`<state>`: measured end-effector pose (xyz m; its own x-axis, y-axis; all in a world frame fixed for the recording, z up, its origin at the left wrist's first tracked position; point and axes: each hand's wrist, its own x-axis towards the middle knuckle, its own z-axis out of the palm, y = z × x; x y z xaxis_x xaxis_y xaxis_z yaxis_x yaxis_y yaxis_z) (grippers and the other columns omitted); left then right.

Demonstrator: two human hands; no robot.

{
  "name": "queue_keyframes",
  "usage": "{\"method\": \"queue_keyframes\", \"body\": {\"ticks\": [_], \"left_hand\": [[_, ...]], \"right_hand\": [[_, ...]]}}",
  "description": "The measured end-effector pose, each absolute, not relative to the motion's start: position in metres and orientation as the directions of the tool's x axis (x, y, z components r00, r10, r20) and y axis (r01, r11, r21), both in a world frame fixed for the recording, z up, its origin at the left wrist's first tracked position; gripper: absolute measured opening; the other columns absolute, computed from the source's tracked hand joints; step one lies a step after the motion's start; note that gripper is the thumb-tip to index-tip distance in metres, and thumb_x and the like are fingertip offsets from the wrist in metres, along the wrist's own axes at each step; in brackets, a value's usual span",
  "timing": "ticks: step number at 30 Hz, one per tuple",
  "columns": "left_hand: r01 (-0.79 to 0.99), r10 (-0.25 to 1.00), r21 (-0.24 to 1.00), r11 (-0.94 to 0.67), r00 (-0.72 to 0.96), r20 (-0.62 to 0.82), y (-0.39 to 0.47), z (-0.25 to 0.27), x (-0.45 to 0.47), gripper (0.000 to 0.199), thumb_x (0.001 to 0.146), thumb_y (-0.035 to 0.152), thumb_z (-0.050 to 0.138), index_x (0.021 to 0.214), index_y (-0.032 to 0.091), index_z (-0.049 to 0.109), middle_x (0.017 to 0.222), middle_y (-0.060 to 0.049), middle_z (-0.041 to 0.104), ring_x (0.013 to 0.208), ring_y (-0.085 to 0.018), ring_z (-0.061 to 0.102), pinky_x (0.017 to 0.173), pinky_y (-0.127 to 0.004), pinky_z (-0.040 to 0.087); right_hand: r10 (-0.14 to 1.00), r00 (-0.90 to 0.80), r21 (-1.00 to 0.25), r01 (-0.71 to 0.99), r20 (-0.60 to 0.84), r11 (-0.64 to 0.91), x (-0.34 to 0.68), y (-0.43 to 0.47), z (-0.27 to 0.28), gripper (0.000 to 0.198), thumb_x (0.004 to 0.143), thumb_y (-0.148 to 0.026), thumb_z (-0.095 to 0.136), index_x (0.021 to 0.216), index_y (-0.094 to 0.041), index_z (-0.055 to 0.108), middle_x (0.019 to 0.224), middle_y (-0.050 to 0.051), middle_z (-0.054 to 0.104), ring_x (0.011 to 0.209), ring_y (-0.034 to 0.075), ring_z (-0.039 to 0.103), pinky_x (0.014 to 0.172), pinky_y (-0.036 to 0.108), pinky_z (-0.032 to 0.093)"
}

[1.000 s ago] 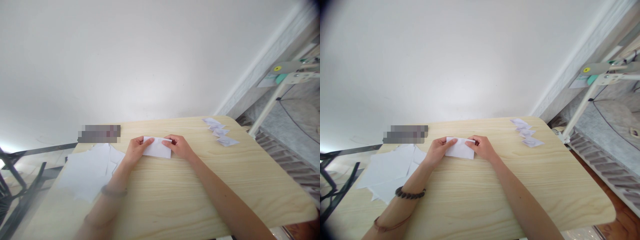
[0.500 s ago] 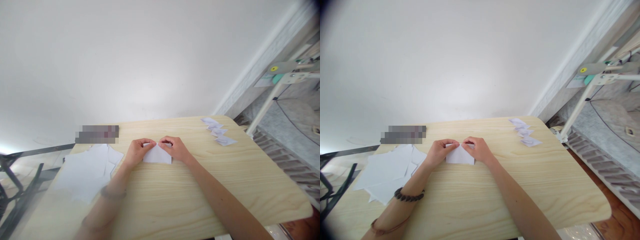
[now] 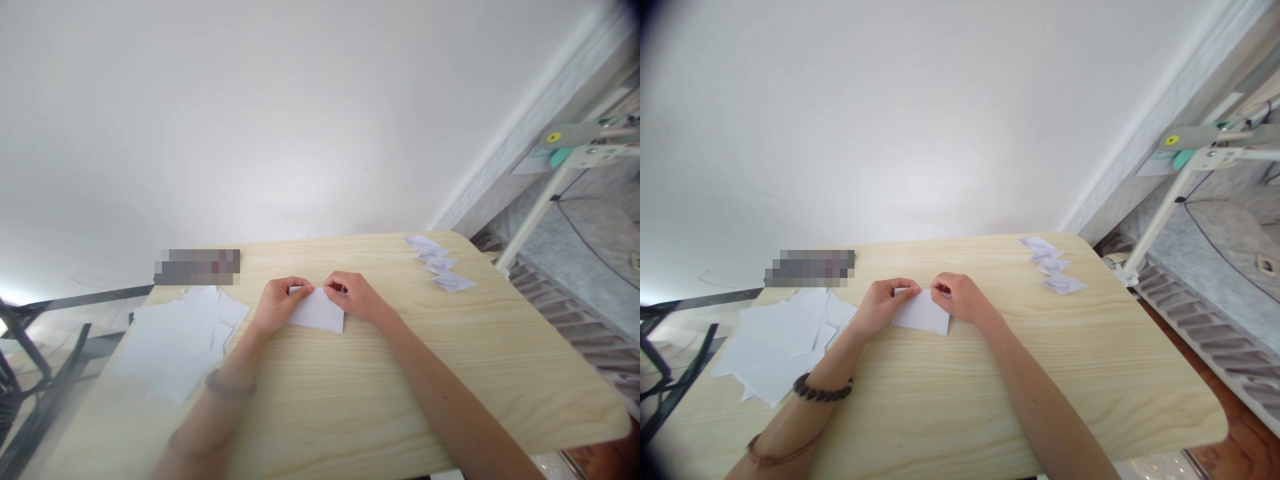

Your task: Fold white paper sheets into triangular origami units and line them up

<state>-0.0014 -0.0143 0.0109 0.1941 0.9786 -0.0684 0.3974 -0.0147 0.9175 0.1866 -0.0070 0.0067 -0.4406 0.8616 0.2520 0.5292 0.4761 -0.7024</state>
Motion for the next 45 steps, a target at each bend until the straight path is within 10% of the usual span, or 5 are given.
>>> {"method": "queue_keyframes", "body": {"ticks": [14, 28, 39, 45], "left_hand": [[0.268, 0.996, 0.961, 0.06, 0.051, -0.076, -0.009, 0.006, -0.009, 0.04, 0.065, 0.048, 0.062, 0.082, 0.012, 0.066, 0.07, -0.005, 0.066, 0.055, -0.014, 0.055, 0.047, -0.021, 0.036], [0.406, 0.975, 0.905, -0.126, 0.221, 0.036, -0.015, 0.006, 0.0, 0.027, 0.073, 0.036, 0.053, 0.079, 0.014, 0.067, 0.078, -0.005, 0.068, 0.071, -0.018, 0.061, 0.062, -0.023, 0.045], [0.174, 0.981, 0.982, 0.073, 0.166, -0.102, -0.009, 0.003, -0.01, 0.027, 0.074, 0.035, 0.052, 0.08, 0.01, 0.062, 0.078, -0.01, 0.069, 0.073, -0.018, 0.064, 0.071, -0.031, 0.051], [0.343, 0.961, 0.93, -0.13, 0.274, 0.033, -0.014, 0.01, 0.001, 0.03, 0.076, 0.039, 0.052, 0.086, 0.016, 0.066, 0.087, -0.006, 0.068, 0.078, -0.018, 0.061, 0.066, -0.025, 0.046]], "right_hand": [[0.935, -0.279, -0.858, 0.4, 0.22, 0.322, 0.211, -0.001, 0.003, 0.022, 0.083, -0.028, 0.041, 0.079, -0.016, 0.059, 0.071, 0.002, 0.06, 0.062, 0.012, 0.053, 0.055, 0.022, 0.039], [0.844, -0.402, -0.73, 0.444, 0.356, 0.52, 0.184, -0.009, 0.0, 0.017, 0.083, -0.025, 0.047, 0.083, -0.02, 0.064, 0.084, 0.001, 0.067, 0.077, 0.013, 0.06, 0.071, 0.023, 0.043], [0.908, -0.271, -0.758, 0.502, 0.319, 0.416, 0.216, 0.0, 0.006, 0.019, 0.08, -0.03, 0.05, 0.079, -0.02, 0.066, 0.085, 0.003, 0.068, 0.08, 0.017, 0.061, 0.072, 0.027, 0.045], [0.863, -0.39, -0.756, 0.443, 0.321, 0.482, 0.189, -0.01, 0.003, 0.018, 0.081, -0.027, 0.048, 0.081, -0.02, 0.066, 0.083, 0.001, 0.068, 0.076, 0.014, 0.061, 0.069, 0.023, 0.044]]}}
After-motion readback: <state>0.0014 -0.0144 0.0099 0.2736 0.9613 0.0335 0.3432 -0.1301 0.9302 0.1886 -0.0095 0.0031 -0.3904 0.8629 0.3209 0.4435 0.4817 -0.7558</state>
